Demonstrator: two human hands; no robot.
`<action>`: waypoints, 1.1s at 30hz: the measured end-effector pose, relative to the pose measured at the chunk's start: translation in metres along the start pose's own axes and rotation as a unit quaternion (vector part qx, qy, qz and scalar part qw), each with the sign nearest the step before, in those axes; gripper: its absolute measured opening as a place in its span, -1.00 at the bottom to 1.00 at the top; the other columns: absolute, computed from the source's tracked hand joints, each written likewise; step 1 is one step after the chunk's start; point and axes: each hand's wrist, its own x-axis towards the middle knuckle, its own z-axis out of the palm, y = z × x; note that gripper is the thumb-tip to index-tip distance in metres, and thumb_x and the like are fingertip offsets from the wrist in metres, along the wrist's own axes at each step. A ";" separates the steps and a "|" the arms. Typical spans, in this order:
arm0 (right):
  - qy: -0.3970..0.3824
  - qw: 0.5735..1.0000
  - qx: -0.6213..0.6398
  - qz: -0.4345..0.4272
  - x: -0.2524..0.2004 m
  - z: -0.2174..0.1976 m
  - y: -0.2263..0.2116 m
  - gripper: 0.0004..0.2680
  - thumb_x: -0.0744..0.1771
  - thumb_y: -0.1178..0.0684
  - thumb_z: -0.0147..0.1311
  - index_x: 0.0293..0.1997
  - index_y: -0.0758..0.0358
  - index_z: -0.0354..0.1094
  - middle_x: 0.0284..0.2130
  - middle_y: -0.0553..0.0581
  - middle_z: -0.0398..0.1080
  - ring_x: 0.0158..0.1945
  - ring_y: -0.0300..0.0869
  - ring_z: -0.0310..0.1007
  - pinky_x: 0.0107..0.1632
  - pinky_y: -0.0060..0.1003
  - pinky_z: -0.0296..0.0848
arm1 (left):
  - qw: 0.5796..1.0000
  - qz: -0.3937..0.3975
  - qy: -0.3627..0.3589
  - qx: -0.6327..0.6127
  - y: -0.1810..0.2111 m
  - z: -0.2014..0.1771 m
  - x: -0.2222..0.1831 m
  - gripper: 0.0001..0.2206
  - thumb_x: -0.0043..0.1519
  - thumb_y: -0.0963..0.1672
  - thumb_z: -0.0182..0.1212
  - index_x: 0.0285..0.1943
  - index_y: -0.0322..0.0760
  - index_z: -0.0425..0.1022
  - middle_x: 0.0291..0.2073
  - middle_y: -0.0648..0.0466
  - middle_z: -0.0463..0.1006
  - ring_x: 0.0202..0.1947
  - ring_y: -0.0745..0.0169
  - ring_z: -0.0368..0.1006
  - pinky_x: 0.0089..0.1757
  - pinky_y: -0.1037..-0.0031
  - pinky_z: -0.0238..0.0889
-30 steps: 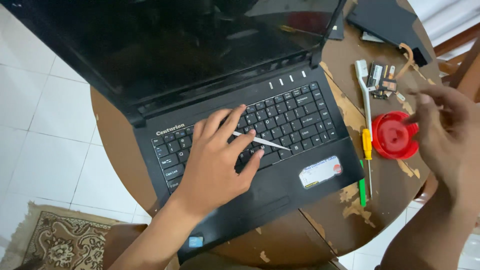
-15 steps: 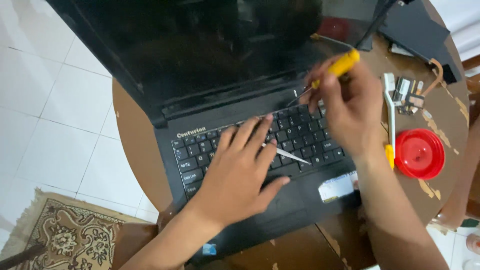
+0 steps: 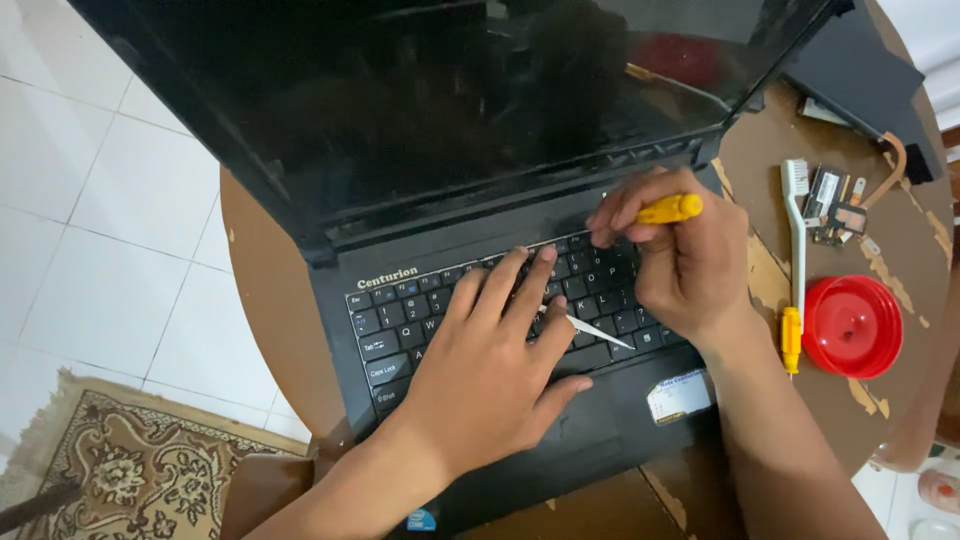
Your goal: Disassembling a laptop by removing the keyboard and casing to access internal components.
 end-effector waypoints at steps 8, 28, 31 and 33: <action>-0.023 0.998 -0.056 -0.014 -0.006 -0.004 0.000 -0.85 0.40 0.37 -0.29 -0.17 0.28 0.20 -0.34 0.12 0.49 -0.21 -0.07 0.61 -0.06 -0.29 0.48 | 1.000 -0.003 0.004 0.001 0.001 -0.001 -0.001 -0.48 0.23 0.16 0.20 0.04 -0.34 0.48 0.31 -0.41 0.36 0.31 -0.39 0.25 0.15 -0.04 0.14; -0.012 0.999 0.012 -0.045 -0.012 0.002 0.000 -0.83 0.36 0.46 -0.39 -0.21 0.41 0.15 -0.39 0.23 0.33 -0.27 0.02 0.56 -0.06 -0.19 0.57 | 1.000 0.004 0.009 -0.002 0.000 -0.002 -0.001 -0.50 0.24 0.17 0.20 -0.02 -0.31 0.49 0.29 -0.42 0.39 0.29 -0.40 0.26 0.13 -0.03 0.16; 0.011 0.999 -0.016 -0.048 -0.015 0.002 0.004 -0.79 0.35 0.50 -0.46 -0.22 0.42 0.13 -0.38 0.23 0.34 -0.26 0.05 0.60 -0.13 -0.26 0.53 | 1.000 0.001 0.009 -0.024 -0.001 -0.004 0.000 -0.50 0.23 0.16 0.22 -0.02 -0.33 0.47 0.30 -0.44 0.37 0.30 -0.42 0.25 0.12 -0.06 0.14; 0.019 0.996 0.089 -0.001 -0.017 0.004 0.010 -0.87 0.48 0.28 -0.35 -0.18 0.36 0.11 -0.41 0.20 0.25 -0.29 0.01 0.53 -0.06 -0.16 0.55 | 0.999 -0.001 0.002 -0.034 -0.001 -0.006 0.001 -0.47 0.19 0.18 0.22 -0.03 -0.34 0.48 0.30 -0.46 0.37 0.29 -0.44 0.24 0.13 -0.07 0.12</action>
